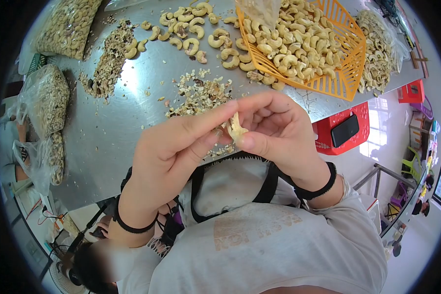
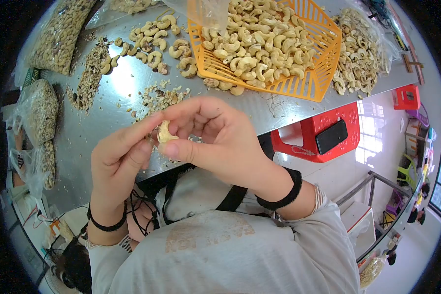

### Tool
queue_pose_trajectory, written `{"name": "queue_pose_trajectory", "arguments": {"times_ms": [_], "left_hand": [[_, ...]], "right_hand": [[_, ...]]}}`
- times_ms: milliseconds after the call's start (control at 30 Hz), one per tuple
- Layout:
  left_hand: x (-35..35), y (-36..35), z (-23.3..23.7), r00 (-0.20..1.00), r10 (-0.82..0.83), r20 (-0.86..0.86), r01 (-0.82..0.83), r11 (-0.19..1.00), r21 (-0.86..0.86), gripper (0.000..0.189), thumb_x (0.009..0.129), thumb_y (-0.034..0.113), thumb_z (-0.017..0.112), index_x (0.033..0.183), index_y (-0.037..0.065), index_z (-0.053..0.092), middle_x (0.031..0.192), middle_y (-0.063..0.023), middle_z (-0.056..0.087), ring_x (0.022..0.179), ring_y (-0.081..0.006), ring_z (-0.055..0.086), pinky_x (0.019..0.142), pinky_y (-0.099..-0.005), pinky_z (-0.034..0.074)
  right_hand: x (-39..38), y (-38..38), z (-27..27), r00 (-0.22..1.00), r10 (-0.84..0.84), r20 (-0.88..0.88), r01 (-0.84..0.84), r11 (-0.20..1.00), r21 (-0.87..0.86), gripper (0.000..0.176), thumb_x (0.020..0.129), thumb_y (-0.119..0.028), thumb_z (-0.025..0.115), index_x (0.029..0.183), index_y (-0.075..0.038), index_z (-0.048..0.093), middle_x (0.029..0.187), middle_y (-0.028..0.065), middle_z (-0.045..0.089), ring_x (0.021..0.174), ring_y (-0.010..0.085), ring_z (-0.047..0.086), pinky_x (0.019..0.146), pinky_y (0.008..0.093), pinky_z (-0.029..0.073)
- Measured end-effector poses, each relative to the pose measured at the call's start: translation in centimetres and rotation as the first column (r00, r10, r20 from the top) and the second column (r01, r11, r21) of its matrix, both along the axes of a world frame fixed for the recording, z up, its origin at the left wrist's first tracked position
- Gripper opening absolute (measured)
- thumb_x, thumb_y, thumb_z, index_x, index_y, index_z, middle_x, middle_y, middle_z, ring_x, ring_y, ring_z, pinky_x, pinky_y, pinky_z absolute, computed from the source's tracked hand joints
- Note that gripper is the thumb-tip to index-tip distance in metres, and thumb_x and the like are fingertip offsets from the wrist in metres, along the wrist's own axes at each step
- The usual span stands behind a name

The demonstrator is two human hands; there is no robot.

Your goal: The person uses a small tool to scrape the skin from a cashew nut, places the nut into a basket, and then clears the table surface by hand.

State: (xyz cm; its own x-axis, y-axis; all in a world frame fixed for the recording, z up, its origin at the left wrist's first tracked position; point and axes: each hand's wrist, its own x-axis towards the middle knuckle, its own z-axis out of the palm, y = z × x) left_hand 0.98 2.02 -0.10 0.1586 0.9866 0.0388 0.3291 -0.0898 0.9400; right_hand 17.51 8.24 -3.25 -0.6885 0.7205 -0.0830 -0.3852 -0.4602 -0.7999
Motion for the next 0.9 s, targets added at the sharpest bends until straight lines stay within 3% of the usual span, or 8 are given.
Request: {"name": "queue_pose_trajectory", "arguments": {"times_ms": [67, 167, 500, 567, 600, 667, 800, 900], "left_hand": [[0.4, 0.0, 0.5, 0.988, 0.071, 0.139, -0.053, 0.99, -0.128, 0.035, 0.079, 0.0, 0.046, 0.114, 0.002, 0.044, 0.085, -0.0092, 0.058, 0.075, -0.0132, 0.056, 0.067, -0.0225, 0.043], [0.6, -0.2, 0.3, 0.988, 0.086, 0.126, -0.067, 0.987, -0.145, 0.037, 0.079, 0.0, 0.046, 0.116, 0.002, 0.042, 0.084, -0.0085, 0.057, 0.073, -0.0121, 0.056, 0.066, -0.022, 0.043], [0.8, 0.0, 0.2, 0.989, 0.07, 0.129, -0.044, 0.98, -0.193, 0.04, 0.076, 0.0, 0.049, 0.115, 0.003, 0.043, 0.08, -0.0093, 0.058, 0.069, -0.0132, 0.057, 0.062, -0.0217, 0.043], [0.8, 0.0, -0.2, 0.996, 0.07, -0.047, -0.071, 0.997, -0.035, 0.037, 0.075, -0.001, 0.05, 0.112, 0.004, 0.047, 0.079, -0.0107, 0.058, 0.067, -0.0164, 0.057, 0.06, -0.0227, 0.043], [0.9, 0.1, -0.5, 0.996, 0.07, -0.047, -0.072, 0.997, -0.036, 0.037, 0.075, -0.001, 0.05, 0.112, 0.004, 0.047, 0.079, -0.0107, 0.058, 0.067, -0.0164, 0.057, 0.06, -0.0227, 0.043], [0.9, 0.3, -1.0, 0.976, 0.088, -0.201, -0.036, 0.967, 0.252, 0.034, 0.074, -0.002, 0.051, 0.108, 0.004, 0.05, 0.079, -0.0116, 0.058, 0.066, -0.0192, 0.057, 0.06, -0.0239, 0.043], [0.5, 0.3, -0.8, 0.975, 0.11, -0.193, -0.077, 0.983, 0.169, 0.032, 0.074, -0.003, 0.05, 0.106, 0.004, 0.052, 0.08, -0.0111, 0.059, 0.066, -0.0183, 0.057, 0.06, -0.024, 0.044], [0.6, 0.1, -0.8, 0.989, 0.111, -0.092, -0.103, 0.99, 0.094, 0.033, 0.075, -0.001, 0.051, 0.108, 0.004, 0.051, 0.08, -0.0109, 0.059, 0.066, -0.0178, 0.057, 0.06, -0.0239, 0.044]], "right_hand": [[0.0, 0.3, 0.1, 1.0, 0.0, 0.021, 0.0, 1.0, 0.015, 0.034, 0.067, 0.0, 0.064, 0.097, 0.0, 0.048, 0.085, 0.0041, 0.053, 0.075, 0.0091, 0.051, 0.069, 0.0213, 0.042], [0.0, 0.6, 0.3, 0.999, 0.039, 0.038, -0.035, 0.994, -0.104, 0.034, 0.067, 0.0, 0.065, 0.096, 0.0, 0.047, 0.084, 0.0058, 0.053, 0.074, 0.0101, 0.052, 0.065, 0.0217, 0.045], [0.0, 0.5, -0.1, 0.999, 0.048, -0.003, -0.048, 0.983, -0.176, 0.031, 0.068, 0.0, 0.063, 0.095, 0.001, 0.047, 0.081, 0.0075, 0.055, 0.073, 0.0111, 0.054, 0.062, 0.0223, 0.046], [0.0, 0.5, -0.2, 0.999, 0.027, 0.025, -0.024, 0.993, -0.116, 0.029, 0.068, -0.001, 0.063, 0.093, 0.001, 0.049, 0.082, 0.0066, 0.055, 0.072, 0.01, 0.054, 0.063, 0.0212, 0.046], [0.0, 0.5, -0.3, 0.999, 0.028, 0.026, -0.025, 0.993, -0.117, 0.029, 0.068, -0.001, 0.063, 0.093, 0.001, 0.049, 0.082, 0.0066, 0.055, 0.072, 0.01, 0.054, 0.063, 0.0212, 0.046], [0.0, 0.5, -0.5, 0.999, 0.01, 0.049, -0.007, 0.999, -0.047, 0.028, 0.069, -0.001, 0.063, 0.093, 0.0, 0.05, 0.083, 0.0056, 0.055, 0.073, 0.0087, 0.053, 0.065, 0.0201, 0.045], [0.0, 0.3, -0.2, 0.999, 0.029, 0.04, -0.027, 0.998, -0.065, 0.028, 0.069, -0.001, 0.063, 0.093, 0.0, 0.05, 0.083, 0.0048, 0.055, 0.073, 0.008, 0.052, 0.065, 0.0197, 0.044], [0.1, 0.4, -0.2, 0.998, 0.04, 0.049, -0.035, 0.995, -0.095, 0.028, 0.069, 0.0, 0.063, 0.094, 0.0, 0.05, 0.084, 0.0045, 0.055, 0.074, 0.008, 0.052, 0.066, 0.0196, 0.044]]}}
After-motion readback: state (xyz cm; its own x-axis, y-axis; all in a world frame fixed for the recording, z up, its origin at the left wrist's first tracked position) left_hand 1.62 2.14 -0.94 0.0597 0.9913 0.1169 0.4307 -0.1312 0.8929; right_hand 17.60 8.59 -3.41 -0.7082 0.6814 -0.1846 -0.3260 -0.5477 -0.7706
